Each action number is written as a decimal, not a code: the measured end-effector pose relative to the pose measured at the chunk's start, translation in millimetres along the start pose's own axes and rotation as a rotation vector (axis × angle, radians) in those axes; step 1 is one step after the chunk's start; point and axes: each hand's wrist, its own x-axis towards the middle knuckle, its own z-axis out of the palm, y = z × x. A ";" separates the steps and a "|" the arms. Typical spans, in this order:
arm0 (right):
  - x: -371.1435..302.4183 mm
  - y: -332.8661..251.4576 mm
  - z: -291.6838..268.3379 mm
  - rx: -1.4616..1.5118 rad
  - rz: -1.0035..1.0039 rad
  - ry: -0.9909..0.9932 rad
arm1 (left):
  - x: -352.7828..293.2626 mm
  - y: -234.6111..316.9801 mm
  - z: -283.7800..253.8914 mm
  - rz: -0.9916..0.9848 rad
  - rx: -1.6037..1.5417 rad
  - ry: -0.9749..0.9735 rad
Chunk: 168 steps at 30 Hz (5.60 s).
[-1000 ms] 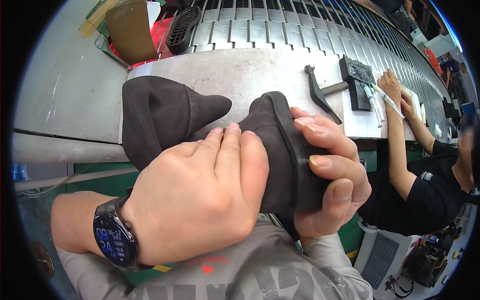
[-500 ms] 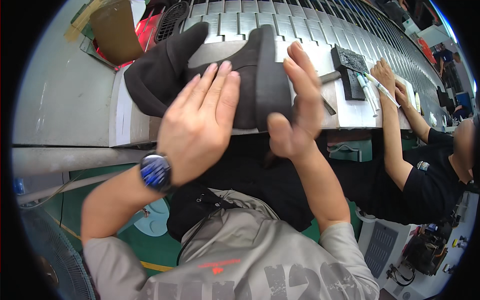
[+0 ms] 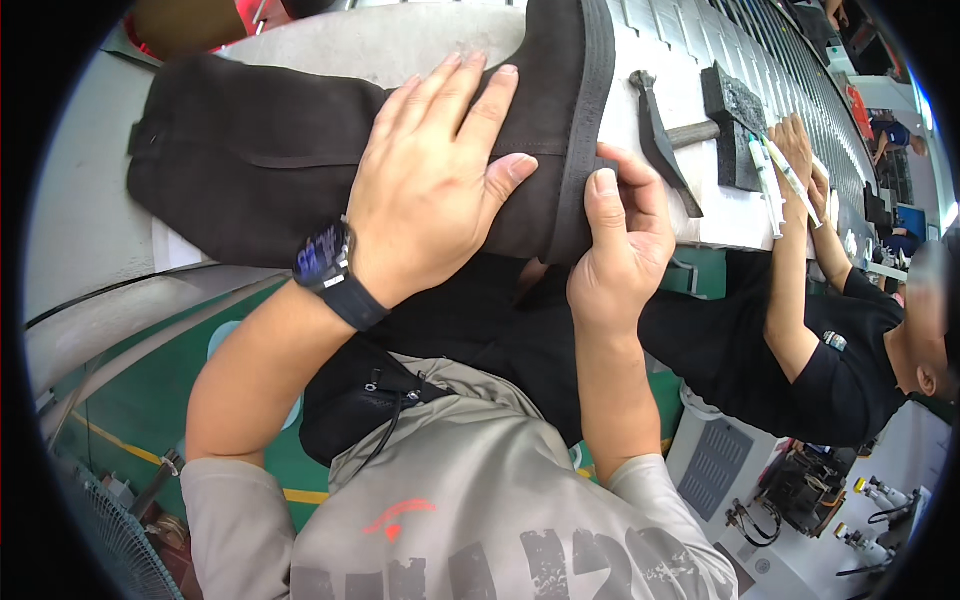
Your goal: The person takes boot uppers and soles from a conveyor belt, presses each sole onto a boot upper by hand, and places the assembled boots onto the conveyor belt.
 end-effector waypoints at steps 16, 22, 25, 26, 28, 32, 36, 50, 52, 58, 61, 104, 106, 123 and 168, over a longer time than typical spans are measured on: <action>-2.9 -1.9 -3.1 -0.060 0.036 0.089 | -3.2 -0.2 5.0 -0.106 -0.093 -0.062; 17.8 -22.6 -1.1 -0.638 -0.177 -0.084 | -1.4 4.6 4.7 -0.099 -0.086 -0.092; 51.1 -41.4 -14.8 -0.553 0.198 -0.307 | -0.3 0.9 4.0 -0.076 -0.075 -0.080; 66.2 -47.4 -15.0 -0.596 0.281 -0.382 | 0.1 0.1 3.1 -0.075 -0.072 -0.091; 89.0 -44.0 -17.9 -0.604 0.225 -0.485 | 4.5 1.0 0.2 -0.073 -0.074 -0.092; 122.3 -33.5 -22.7 -0.584 0.204 -0.637 | 17.8 13.5 2.9 -0.134 -0.107 -0.111; 124.7 -29.0 -24.8 -0.596 0.156 -0.721 | 18.1 13.8 9.3 -0.151 -0.075 -0.109; 116.3 -38.9 -16.0 -0.804 0.129 -0.585 | 23.8 15.5 11.3 -0.144 -0.077 -0.189; 115.0 -46.7 2.8 -0.957 0.001 -0.523 | 24.4 13.9 12.6 -0.123 -0.057 -0.165; 135.9 -25.6 -4.2 -0.842 0.067 -0.476 | 33.6 5.9 6.1 -0.104 -0.089 -0.156; 166.7 -9.2 10.9 -0.382 -0.082 -0.195 | 52.5 9.6 8.3 -0.152 -0.168 -0.179; 103.5 -18.5 17.4 0.070 0.330 -0.194 | 81.9 -37.6 2.5 -0.106 -0.082 -0.231; 102.7 -16.6 27.1 -0.105 0.195 -0.194 | 81.0 -40.4 7.9 -0.155 -0.102 -0.243; 173.6 32.3 18.7 -0.297 0.174 -0.306 | 52.8 -26.4 -20.1 0.300 -0.277 -0.126; 15.5 -54.1 -17.8 -0.078 0.259 -0.049 | -14.3 43.0 38.2 0.382 -0.168 0.155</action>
